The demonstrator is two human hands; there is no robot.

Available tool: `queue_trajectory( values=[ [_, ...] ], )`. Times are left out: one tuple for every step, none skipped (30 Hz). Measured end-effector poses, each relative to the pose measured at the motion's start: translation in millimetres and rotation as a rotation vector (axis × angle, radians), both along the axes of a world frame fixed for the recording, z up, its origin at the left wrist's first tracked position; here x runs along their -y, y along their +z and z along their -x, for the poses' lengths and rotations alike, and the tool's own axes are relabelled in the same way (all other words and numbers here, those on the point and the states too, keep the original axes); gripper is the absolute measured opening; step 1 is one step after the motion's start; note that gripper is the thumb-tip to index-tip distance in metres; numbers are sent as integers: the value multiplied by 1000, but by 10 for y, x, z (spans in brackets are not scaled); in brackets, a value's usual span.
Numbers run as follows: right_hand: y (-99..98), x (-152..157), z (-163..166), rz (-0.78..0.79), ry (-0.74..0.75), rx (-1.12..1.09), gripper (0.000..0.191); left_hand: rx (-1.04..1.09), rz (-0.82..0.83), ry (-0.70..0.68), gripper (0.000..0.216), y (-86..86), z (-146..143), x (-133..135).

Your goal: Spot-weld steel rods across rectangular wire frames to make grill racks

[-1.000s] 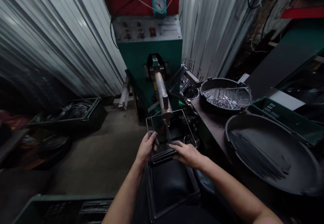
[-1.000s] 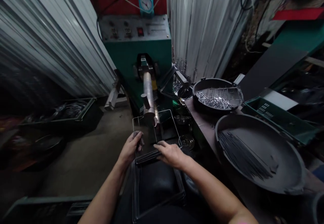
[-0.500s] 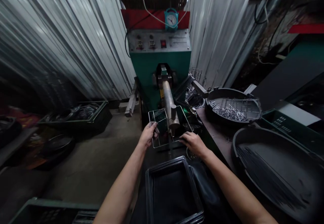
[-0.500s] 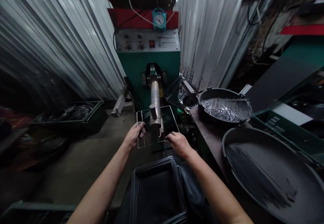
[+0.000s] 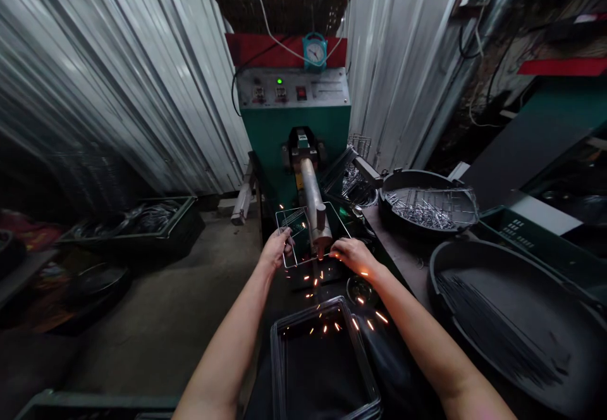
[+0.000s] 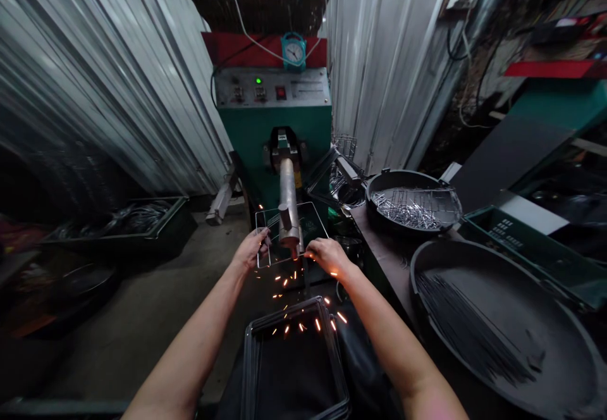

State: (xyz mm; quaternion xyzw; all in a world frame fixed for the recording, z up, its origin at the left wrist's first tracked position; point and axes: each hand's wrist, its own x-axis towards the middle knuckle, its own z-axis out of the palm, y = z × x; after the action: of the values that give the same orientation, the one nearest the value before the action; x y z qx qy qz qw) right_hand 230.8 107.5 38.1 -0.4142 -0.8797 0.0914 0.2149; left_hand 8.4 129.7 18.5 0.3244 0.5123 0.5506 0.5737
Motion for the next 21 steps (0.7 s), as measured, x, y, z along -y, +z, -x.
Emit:
queue_trajectory(
  values=[
    [5, 8, 6, -3, -3, 17, 13, 0, 4, 3, 22, -4, 4, 0],
    [6, 21, 15, -12, -11, 34, 13, 0, 6, 8, 22, -6, 7, 0],
    [1, 37, 24, -27, -24, 51, 14, 1, 8, 16, 21, -7, 8, 1],
    [-9, 52, 33, -45, -42, 64, 14, 3, 9, 23, 21, -7, 8, 3],
    [-25, 65, 42, -63, -61, 69, 14, 6, 11, 32, 21, -5, 6, 5],
    [-45, 73, 49, -79, -78, 65, 14, 8, 13, 39, 20, -3, 4, 7],
    [-67, 73, 54, -90, -90, 53, 14, 8, 16, 45, 20, 1, 1, 12],
    [-87, 69, 56, -95, -94, 34, 14, 5, 19, 45, 20, 7, -2, 19],
    [-103, 62, 57, -95, -91, 15, 14, -1, 21, 35, 20, 16, -4, 33],
    [-114, 56, 57, -92, -84, 1, 14, -8, 25, 21, 20, 28, -6, 54],
    [-120, 55, 58, -88, -74, -8, 15, -19, 28, 1, 20, 46, -9, 84],
    [-119, 60, 59, -84, -61, -7, 16, -33, 33, -22, 19, 71, -12, 121],
    [-115, 73, 62, -83, -55, 1, 17, -49, 48, -10, 19, 101, -17, 164],
    [-109, 92, 67, -81, -44, 14, 18, -75, 57, 11, 20, 137, -22, 208],
    [-103, 115, 73, -81, -29, 37, 20, -112, 47, 44, 20, 177, -28, 252],
    [-100, 143, 78, -83, -38, 58, 21, -157, 20, 67, 23, 216, -35, 294],
    [-101, 178, 79, -86, -9, 76, 23, -198, -23, 43, 26, 252, -44, 336],
    [-106, 226, 72, -98, 24, 66, 23, -217, -38, 16, 29, 280, -54, 383],
    [-116, 288, 48, -116, 56, 41, 24, -229, -36, 12, 31, 298, -64, 436],
    [-129, 365, 0, -137, 81, -5, 27, -234, -7, 5, 32, 302, -73, 498],
    [-147, 455, -83, -157, 86, -67, 30, -247, 19, 26, 34, 292, -80, 567]
  ],
)
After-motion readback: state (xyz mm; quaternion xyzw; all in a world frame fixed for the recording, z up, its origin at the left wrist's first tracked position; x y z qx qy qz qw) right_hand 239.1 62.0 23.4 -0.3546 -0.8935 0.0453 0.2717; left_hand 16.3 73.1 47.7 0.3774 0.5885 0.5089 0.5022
